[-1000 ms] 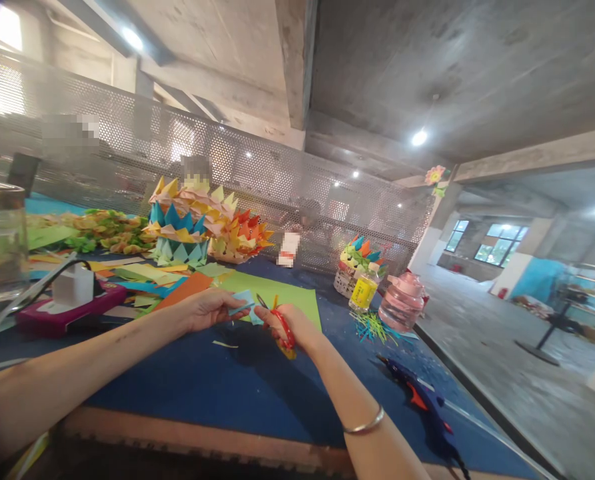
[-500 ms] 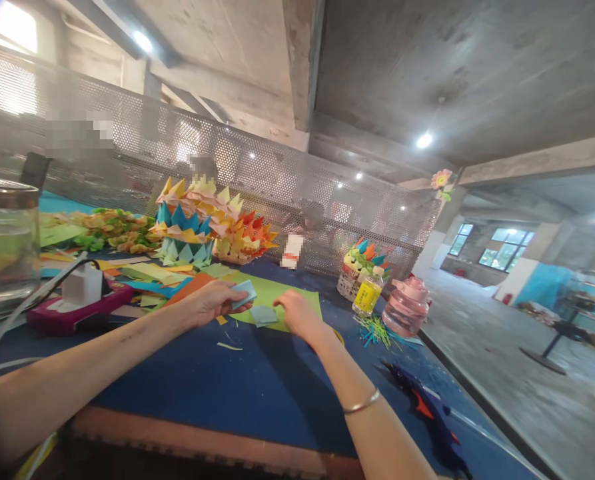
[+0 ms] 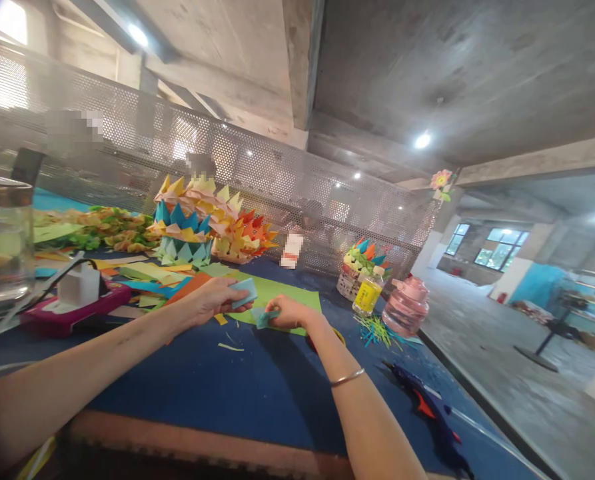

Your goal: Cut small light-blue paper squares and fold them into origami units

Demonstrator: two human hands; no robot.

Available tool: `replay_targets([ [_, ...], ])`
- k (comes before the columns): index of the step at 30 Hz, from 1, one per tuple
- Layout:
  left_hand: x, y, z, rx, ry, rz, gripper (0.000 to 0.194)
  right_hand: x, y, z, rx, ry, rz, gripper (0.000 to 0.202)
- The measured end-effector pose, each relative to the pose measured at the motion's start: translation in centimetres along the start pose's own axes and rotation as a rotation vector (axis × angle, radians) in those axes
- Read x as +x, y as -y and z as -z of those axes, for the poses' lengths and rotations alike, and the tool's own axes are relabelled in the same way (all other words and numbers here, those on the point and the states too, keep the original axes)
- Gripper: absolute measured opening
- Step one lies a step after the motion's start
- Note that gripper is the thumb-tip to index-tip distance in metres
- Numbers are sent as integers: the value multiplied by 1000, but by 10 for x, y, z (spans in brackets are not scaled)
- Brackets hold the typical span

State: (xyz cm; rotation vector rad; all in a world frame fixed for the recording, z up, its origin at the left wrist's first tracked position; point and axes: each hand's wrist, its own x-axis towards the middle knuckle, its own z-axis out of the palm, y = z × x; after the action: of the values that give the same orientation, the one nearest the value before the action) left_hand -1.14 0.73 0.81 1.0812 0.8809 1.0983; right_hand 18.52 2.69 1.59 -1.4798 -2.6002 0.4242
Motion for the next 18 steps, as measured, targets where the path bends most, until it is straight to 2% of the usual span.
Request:
replay_targets([
  [4, -2, -2, -1, 15, -32, -9, 11, -4, -4, -6, 124, -61, -34, 33],
  [8, -3, -4, -1, 26, -50, -6, 10, -4, -7, -11, 249, -115, -71, 19],
  [11, -1, -2, 0, 52, -36, -3, 11, -3, -9, -11, 320, -148, -128, 18],
  [15, 0, -1, 0, 105, -27, -10, 16, -8, -11, 0, 370, -201, -193, 17],
  [18, 1, 0, -1, 132, -8, -8, 18, -15, -4, 12, 399, -247, -161, 22],
])
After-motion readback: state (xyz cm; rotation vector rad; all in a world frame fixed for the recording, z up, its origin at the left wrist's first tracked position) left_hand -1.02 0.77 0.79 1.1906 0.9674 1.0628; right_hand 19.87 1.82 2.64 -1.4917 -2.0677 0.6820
